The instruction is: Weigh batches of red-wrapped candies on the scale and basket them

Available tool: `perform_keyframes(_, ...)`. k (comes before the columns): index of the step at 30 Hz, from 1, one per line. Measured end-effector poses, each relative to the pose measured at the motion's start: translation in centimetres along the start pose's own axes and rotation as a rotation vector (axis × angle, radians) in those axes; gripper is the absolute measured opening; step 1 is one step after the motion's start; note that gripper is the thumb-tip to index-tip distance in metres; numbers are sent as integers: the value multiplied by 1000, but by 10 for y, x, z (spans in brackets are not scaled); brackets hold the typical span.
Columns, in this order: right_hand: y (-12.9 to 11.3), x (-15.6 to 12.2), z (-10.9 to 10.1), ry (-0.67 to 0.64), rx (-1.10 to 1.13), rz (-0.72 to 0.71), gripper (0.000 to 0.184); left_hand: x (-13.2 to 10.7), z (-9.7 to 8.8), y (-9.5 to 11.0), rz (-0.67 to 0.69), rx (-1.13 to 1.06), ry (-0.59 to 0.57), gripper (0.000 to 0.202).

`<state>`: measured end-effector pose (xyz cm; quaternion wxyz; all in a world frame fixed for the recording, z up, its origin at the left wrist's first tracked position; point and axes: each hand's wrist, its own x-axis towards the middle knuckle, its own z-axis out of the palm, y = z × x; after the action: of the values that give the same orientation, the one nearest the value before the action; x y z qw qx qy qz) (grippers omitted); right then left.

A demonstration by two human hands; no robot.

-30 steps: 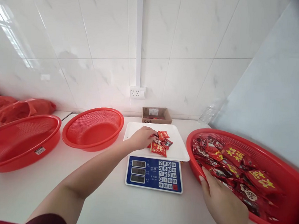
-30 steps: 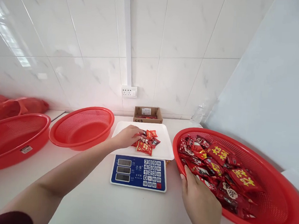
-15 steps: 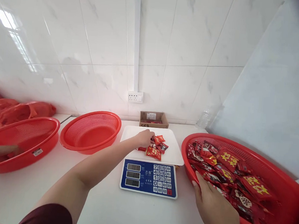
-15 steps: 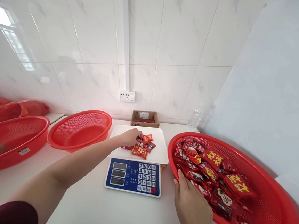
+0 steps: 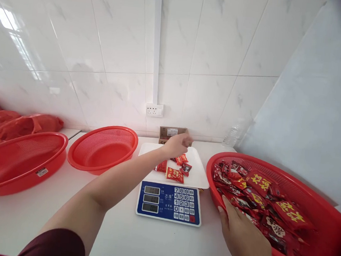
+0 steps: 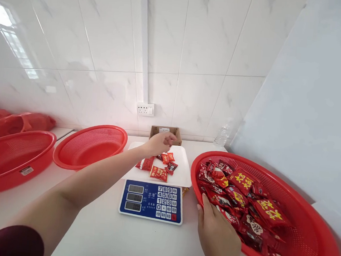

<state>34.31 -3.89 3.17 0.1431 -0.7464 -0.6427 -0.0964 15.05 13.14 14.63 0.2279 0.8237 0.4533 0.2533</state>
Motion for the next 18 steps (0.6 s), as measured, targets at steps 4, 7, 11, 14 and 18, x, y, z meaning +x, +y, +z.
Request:
perform_keyframes(4, -1, 0, -1, -2, -20, 2, 51, 12, 17, 19, 195, -118, -11, 48)
perform_keyframes(7, -1, -1, -1, 13, -29, -10, 50, 8, 30, 8, 270, 77, -193, 59)
perform_keyframes(11, -1, -2, -1, 11, -29, -7, 50, -8, 42, -21, 208, 442, -479, 73)
perform_keyframes(14, -1, -3, 0, 0, -32, 5, 50, -18, 43, -38, 232, 545, -425, 62)
perform_keyframes(18, -3, -2, 0, -2, -22, 17, 51, -26, 31, -49, 223, 540, -293, 57)
